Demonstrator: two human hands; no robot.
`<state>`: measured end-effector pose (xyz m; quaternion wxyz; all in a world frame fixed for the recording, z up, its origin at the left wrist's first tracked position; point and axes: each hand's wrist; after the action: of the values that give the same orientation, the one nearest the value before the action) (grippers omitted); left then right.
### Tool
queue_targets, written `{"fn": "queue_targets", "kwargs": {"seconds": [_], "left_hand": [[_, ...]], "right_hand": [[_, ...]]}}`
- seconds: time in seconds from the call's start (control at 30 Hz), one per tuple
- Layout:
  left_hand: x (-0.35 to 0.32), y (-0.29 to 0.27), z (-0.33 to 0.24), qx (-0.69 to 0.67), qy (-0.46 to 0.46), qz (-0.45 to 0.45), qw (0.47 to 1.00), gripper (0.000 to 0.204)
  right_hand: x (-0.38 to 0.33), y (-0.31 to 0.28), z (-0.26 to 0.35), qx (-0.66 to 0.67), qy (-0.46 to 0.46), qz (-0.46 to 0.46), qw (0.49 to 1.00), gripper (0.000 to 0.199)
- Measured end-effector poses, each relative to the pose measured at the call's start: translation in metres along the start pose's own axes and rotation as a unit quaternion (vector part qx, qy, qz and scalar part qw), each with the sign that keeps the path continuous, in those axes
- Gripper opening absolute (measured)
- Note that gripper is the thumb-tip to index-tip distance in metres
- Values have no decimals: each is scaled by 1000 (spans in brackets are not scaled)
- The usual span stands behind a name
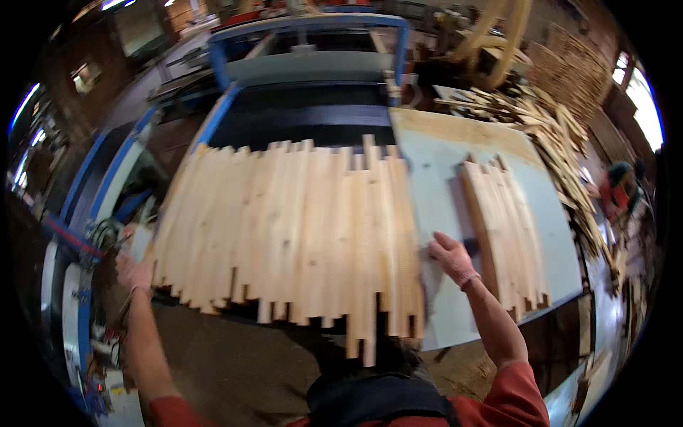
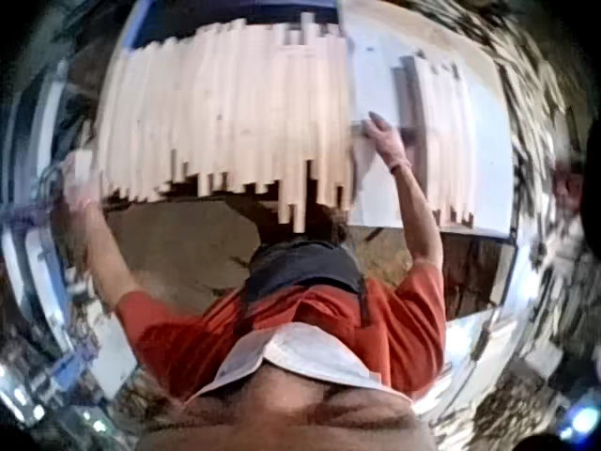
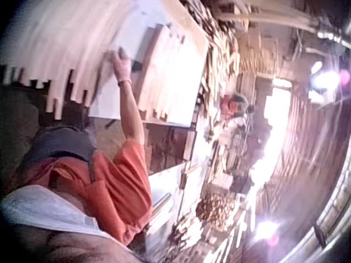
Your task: The person repeatedly picks up stacks of wooden slats from a metal table and places them onto a conveyor belt. They also gather loose pieces from the floor and add them to the conveyor. The task involves repetitive lifting and placing of wood bundles.
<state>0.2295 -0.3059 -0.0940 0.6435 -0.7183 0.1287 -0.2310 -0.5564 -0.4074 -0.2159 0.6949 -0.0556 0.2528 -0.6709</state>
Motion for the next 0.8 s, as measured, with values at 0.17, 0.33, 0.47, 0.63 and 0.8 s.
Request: {"fn": "queue_targets", "kwargs": {"seconds": [0.17,0.33,0.47,0.63,0.8], "left_hand": [[82,32,40,-34,4,-60,998,106],[124,44,84,3,66,-48,997,98],[106,31,79,-62,72,-6,995,90],[123,48,70,29,124,-43,991,84],[125,12,57,98,127,63,985,93]], "right_hand": [[-7,51,-7,41,29,-93,994,59],[-19,62,51,10,34,-43,998,58],[-9,81,65,-97,4,-106,990,52],[-7,84,43,-30,-19,-113,993,59],[-11,86,40,15,-5,-115,993,63]]}}
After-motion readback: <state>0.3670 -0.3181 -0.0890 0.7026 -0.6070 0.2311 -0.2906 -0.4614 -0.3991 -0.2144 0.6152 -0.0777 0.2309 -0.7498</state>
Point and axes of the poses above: each hand's wrist, its own x-axis towards the middle knuckle, its own y-axis out of the palm, z = x × y, and after that the axes turned 7 degrees about -x, right-handed
